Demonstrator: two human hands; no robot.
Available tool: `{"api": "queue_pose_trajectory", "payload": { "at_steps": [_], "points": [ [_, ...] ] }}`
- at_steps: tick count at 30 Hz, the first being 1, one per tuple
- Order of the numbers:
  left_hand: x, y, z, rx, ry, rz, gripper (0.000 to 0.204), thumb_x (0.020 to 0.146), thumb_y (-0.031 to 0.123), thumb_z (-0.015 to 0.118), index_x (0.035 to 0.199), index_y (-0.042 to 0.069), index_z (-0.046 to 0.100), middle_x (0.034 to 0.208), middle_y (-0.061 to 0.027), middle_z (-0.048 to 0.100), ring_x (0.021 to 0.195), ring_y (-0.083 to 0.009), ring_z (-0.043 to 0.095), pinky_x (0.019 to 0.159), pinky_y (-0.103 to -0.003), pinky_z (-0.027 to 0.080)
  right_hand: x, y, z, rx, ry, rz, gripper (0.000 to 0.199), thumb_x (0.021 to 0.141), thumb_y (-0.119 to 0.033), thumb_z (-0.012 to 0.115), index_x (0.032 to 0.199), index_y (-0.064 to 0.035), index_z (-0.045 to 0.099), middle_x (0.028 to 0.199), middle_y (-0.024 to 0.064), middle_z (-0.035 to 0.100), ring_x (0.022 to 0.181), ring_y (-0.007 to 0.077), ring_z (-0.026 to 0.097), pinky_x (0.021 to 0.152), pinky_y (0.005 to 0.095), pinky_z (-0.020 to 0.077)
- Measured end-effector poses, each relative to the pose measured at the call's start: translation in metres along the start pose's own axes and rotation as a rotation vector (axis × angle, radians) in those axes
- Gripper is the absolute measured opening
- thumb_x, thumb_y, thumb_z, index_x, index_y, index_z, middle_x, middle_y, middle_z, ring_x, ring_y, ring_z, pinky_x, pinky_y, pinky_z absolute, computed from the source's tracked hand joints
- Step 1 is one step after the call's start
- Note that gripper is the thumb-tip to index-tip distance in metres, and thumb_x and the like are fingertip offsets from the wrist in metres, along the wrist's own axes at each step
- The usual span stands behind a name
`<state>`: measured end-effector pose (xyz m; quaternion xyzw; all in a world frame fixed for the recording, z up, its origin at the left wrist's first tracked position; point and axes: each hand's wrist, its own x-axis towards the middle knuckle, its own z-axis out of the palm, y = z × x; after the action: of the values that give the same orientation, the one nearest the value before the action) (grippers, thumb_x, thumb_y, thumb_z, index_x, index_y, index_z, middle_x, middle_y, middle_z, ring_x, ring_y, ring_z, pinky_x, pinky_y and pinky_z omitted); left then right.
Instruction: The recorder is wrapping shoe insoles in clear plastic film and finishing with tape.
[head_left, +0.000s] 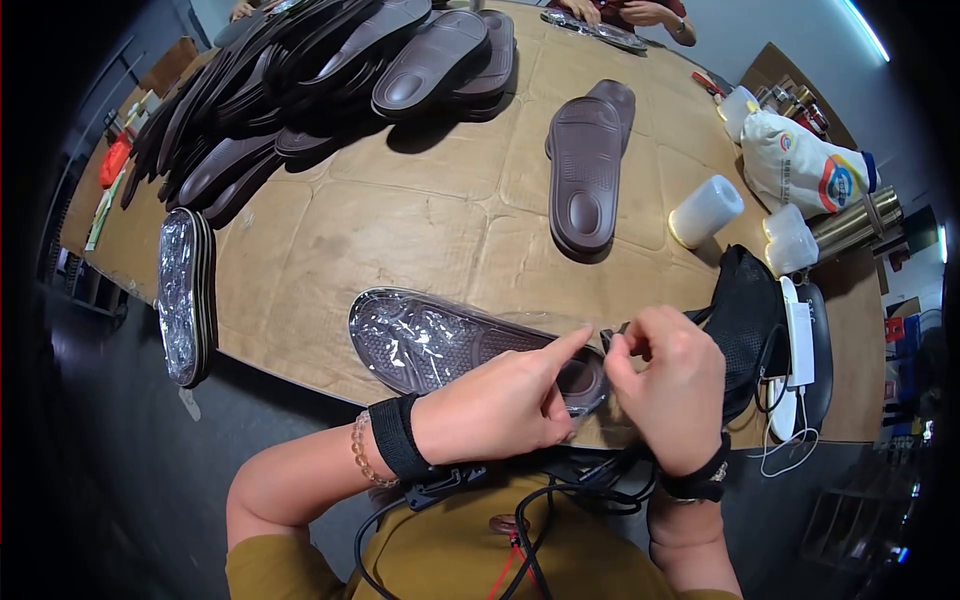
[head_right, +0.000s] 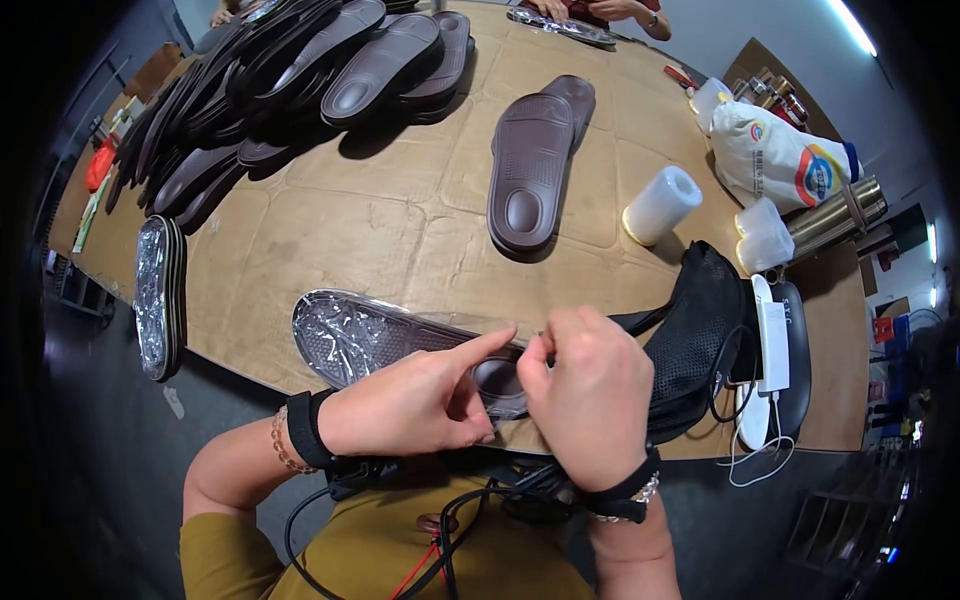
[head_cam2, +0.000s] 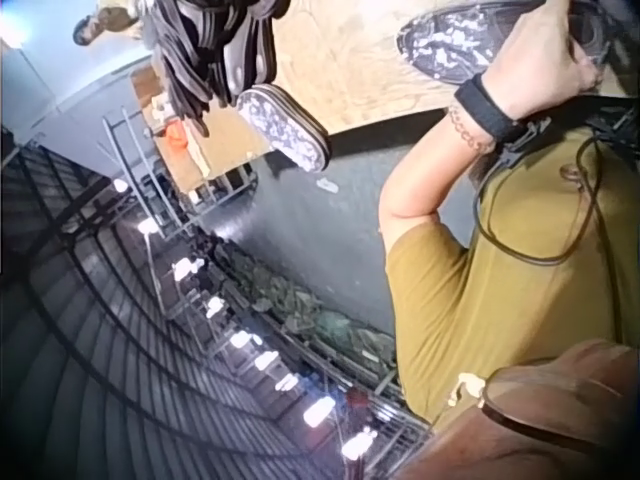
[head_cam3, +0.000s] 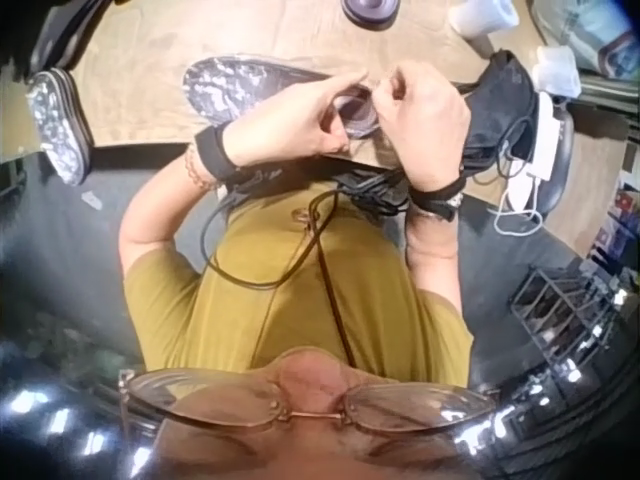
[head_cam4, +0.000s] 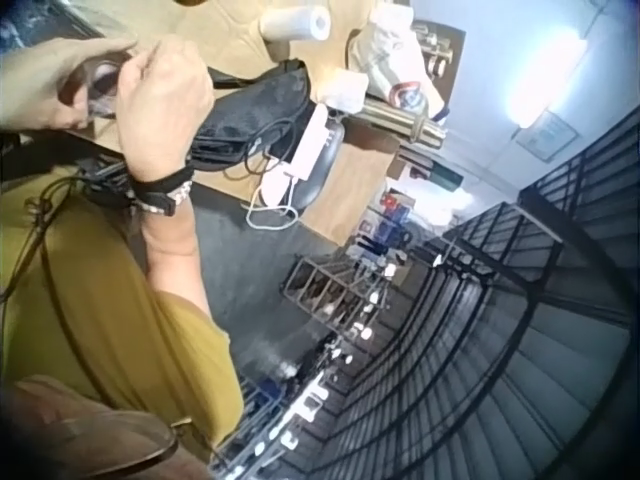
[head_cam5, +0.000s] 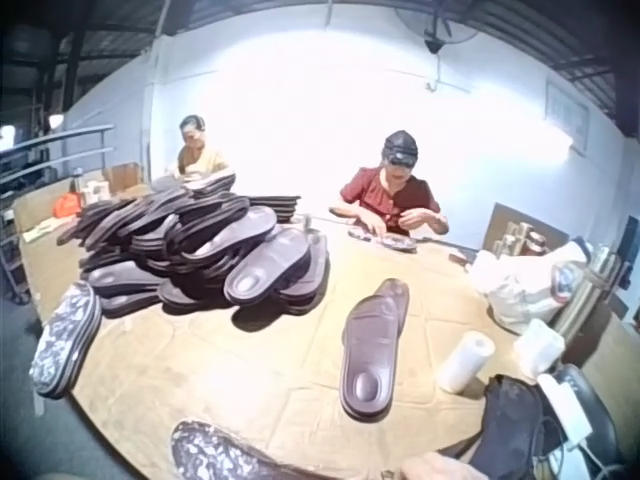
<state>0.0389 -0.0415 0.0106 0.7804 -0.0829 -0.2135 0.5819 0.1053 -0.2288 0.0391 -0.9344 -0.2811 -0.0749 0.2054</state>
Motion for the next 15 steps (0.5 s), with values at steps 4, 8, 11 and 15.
{"api": "queue_pose_trajectory", "payload": {
  "at_steps": [4, 8, 11, 15],
  "points": [
    [0.001, -0.004, 0.001, -0.037, 0.008, -0.003, 0.084, 0.090, 0.003, 0.073, 0.162, -0.006, 0.031, 0.087, -0.0105, 0.076, 0.075, -0.0173, 0.072, 0.074, -0.033, 0.059, 0.001, 0.004, 0.001, 0.106, 0.081, 0.018, 0.016, 0.081, -0.007, 0.075, 0.077, -0.0016, 0.061, 0.076, 0.0146, 0.064, 0.072, 0.0364, 0.066, 0.064, 0.0449, 0.0525],
    [-0.002, 0.000, -0.002, 0.012, 0.036, 0.034, 0.070, 0.090, 0.003, 0.069, 0.155, -0.006, 0.046, 0.090, -0.0102, 0.077, 0.075, -0.0184, 0.072, 0.074, -0.033, 0.059, -0.001, 0.005, 0.000, 0.197, 0.092, 0.070, 0.010, 0.086, -0.005, 0.075, 0.084, -0.0009, 0.066, 0.078, 0.0142, 0.066, 0.071, 0.0316, 0.067, 0.065, 0.0400, 0.0532],
    [-0.004, 0.004, -0.011, 0.063, 0.030, 0.110, 0.053, 0.093, 0.001, 0.063, 0.146, -0.004, 0.056, 0.096, -0.0133, 0.078, 0.080, -0.0223, 0.074, 0.077, -0.036, 0.059, -0.005, -0.001, -0.005, 0.344, 0.113, -0.035, 0.011, 0.088, -0.002, 0.073, 0.095, 0.0008, 0.066, 0.085, 0.0145, 0.067, 0.075, 0.0298, 0.069, 0.072, 0.0371, 0.0553],
    [0.001, 0.006, -0.023, 0.178, 0.036, 0.156, 0.047, 0.096, 0.003, 0.062, 0.143, -0.003, 0.058, 0.097, -0.0157, 0.078, 0.083, -0.0250, 0.075, 0.079, -0.037, 0.058, -0.019, -0.010, 0.004, 0.640, 0.025, -0.215, 0.033, 0.083, -0.004, 0.074, 0.112, 0.0009, 0.059, 0.117, 0.0199, 0.062, 0.102, 0.0356, 0.065, 0.091, 0.0405, 0.0550]
  ]
}}
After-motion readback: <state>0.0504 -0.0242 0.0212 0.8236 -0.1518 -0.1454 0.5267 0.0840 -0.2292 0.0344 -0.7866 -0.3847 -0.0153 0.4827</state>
